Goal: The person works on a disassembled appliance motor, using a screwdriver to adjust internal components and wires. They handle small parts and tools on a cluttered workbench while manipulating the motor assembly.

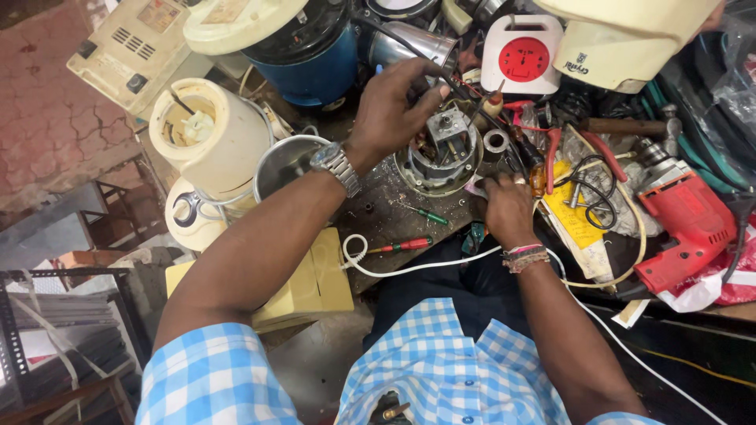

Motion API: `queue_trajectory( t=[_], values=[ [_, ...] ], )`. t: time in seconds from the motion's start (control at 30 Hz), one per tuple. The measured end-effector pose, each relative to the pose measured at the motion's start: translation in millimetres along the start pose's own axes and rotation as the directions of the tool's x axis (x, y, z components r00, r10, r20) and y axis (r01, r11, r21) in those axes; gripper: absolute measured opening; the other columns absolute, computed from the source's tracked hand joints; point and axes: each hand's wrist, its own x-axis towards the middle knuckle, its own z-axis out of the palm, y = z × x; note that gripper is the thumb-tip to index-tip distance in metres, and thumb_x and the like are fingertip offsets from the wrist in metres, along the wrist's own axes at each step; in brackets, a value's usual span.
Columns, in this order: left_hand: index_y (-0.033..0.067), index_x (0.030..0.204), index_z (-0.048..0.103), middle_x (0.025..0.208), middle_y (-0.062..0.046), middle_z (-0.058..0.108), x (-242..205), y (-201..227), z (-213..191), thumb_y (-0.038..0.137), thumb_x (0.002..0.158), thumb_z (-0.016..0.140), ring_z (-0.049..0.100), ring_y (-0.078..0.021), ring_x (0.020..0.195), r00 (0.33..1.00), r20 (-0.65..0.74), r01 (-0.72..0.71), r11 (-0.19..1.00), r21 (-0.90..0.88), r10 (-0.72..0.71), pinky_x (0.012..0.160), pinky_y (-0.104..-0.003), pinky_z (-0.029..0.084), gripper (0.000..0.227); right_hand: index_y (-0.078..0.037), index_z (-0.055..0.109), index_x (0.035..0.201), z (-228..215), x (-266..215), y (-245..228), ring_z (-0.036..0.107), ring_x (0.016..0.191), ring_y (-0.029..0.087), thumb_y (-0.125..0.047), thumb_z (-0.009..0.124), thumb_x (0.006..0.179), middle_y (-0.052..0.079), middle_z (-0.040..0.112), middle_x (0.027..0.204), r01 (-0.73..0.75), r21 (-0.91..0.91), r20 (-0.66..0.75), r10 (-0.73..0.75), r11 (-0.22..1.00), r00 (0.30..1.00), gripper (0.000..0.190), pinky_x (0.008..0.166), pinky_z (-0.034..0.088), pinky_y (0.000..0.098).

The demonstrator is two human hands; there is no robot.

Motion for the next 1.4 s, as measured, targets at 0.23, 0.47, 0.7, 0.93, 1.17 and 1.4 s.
queue_trajectory(
  t=[0.23,0.47,0.7,0.93,1.17,1.4],
  values=[
    [0.0010,0.129,0.066,0.111,-0.007,0.073,-5,3,25,0.020,0.100,0.076,0.070,-0.0131,0.101,0.958,0.219,0.286,0.582,-0.762,-0.184,0.084,-0.027,0.056,0.036,-0.002,0.067,0.124,-93,28,4,0.067,0.099,0.025,0.001,0.084,0.087,0.014,0.069,0.115,-0.055,0.568,-0.277,0.253,0.821,0.927,0.041,0.089,0.056,0.0368],
    [0.0028,0.153,0.048,0.142,-0.009,0.063,-3,22,16,0.012,0.095,0.080,0.060,-0.0165,0.131,0.950,0.311,0.291,0.477,-0.829,-0.039,0.112,-0.033,0.053,0.068,-0.001,0.062,0.125,-119,78,-52,0.067,0.112,0.011,0.003,0.072,0.098,0.005,0.068,0.122,0.136,0.971,-0.167,0.151,0.197,0.974,0.030,0.099,0.057,0.0260],
    [0.0111,0.143,0.063,0.120,-0.006,0.079,-5,31,-1,0.012,0.092,0.083,0.071,-0.0135,0.100,0.997,0.065,0.075,0.907,-0.414,-0.052,0.088,-0.032,0.061,0.055,0.002,0.069,0.124,-134,86,-59,0.068,0.098,0.009,0.005,0.064,0.097,0.010,0.069,0.131,0.130,0.814,-0.279,0.184,0.565,0.942,0.028,0.083,0.055,0.0230],
    [0.0165,0.140,0.063,0.111,-0.010,0.076,4,33,-15,0.028,0.083,0.082,0.074,-0.0250,0.095,0.987,0.099,-0.146,0.969,0.201,0.128,0.080,-0.037,0.056,0.061,0.001,0.073,0.114,-150,96,-57,0.066,0.081,0.006,0.003,0.072,0.096,0.005,0.075,0.094,0.078,0.783,-0.187,0.114,0.616,0.976,0.018,0.069,0.053,0.0220],
    [0.0029,0.135,0.060,0.116,-0.010,0.072,-4,23,-7,0.027,0.079,0.080,0.071,-0.0247,0.103,0.910,0.121,-0.408,0.810,0.420,0.396,0.090,-0.041,0.049,0.064,0.004,0.063,0.109,-139,101,-65,0.075,0.091,0.017,0.005,0.073,0.093,0.012,0.075,0.098,0.166,0.735,-0.271,0.061,0.658,0.961,0.020,0.079,0.058,0.0293],
    [-0.0032,0.127,0.064,0.102,-0.009,0.070,-4,35,-1,0.021,0.080,0.073,0.069,-0.0222,0.091,0.916,0.205,-0.393,0.680,0.619,0.344,0.084,-0.042,0.045,0.054,0.004,0.055,0.114,-143,101,-73,0.078,0.092,0.026,0.007,0.073,0.089,0.017,0.074,0.099,0.111,0.687,-0.227,0.067,0.718,0.972,0.031,0.077,0.059,0.0328]
  ],
)
